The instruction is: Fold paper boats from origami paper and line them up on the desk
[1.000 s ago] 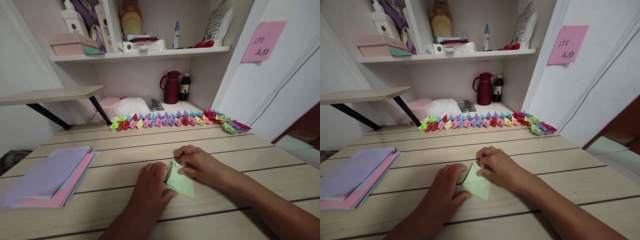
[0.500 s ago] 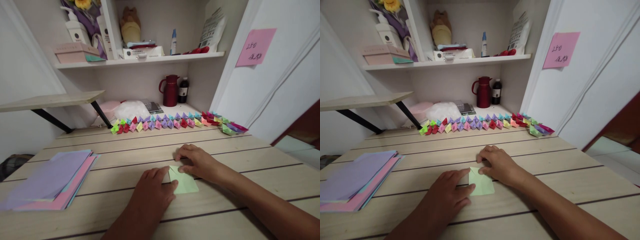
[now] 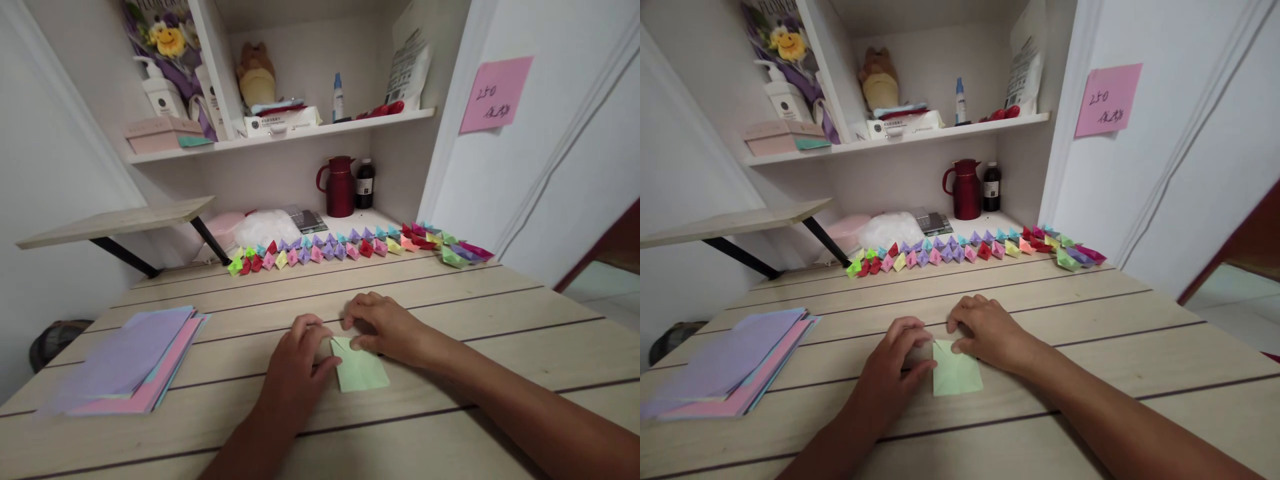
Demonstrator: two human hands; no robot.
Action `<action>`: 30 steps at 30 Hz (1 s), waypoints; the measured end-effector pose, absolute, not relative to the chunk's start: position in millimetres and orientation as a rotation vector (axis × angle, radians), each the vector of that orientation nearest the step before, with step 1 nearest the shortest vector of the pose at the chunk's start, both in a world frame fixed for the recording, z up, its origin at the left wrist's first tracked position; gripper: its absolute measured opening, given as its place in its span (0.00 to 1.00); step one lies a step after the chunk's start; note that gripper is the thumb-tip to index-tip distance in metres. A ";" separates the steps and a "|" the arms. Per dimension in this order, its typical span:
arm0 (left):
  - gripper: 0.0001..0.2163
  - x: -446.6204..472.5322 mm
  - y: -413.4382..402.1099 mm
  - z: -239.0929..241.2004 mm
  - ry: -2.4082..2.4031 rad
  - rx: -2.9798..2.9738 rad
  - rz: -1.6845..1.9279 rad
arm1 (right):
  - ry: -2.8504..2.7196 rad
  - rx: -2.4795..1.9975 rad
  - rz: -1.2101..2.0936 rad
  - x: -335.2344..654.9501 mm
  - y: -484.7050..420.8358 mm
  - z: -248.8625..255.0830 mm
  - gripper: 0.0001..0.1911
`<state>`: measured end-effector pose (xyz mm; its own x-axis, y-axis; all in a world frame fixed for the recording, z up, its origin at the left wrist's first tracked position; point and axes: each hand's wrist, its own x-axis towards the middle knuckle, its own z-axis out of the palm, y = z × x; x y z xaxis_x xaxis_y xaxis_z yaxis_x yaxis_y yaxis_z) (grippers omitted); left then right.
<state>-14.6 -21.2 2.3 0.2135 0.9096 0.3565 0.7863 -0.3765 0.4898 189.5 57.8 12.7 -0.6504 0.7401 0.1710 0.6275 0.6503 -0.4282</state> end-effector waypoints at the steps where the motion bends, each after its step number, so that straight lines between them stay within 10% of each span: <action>1: 0.17 -14.1 -20.9 2.6 1.648 2.252 0.878 | -2.545 -1.076 0.480 188.2 55.8 12.7 0.12; 4: 0.28 -12.9 -20.8 3.0 1.646 2.282 0.730 | -2.546 -1.058 0.486 184.6 50.6 12.6 0.12; 30: 0.16 -8.1 -25.5 4.5 1.702 2.208 0.575 | -2.175 -0.947 1.310 175.6 34.3 17.7 0.17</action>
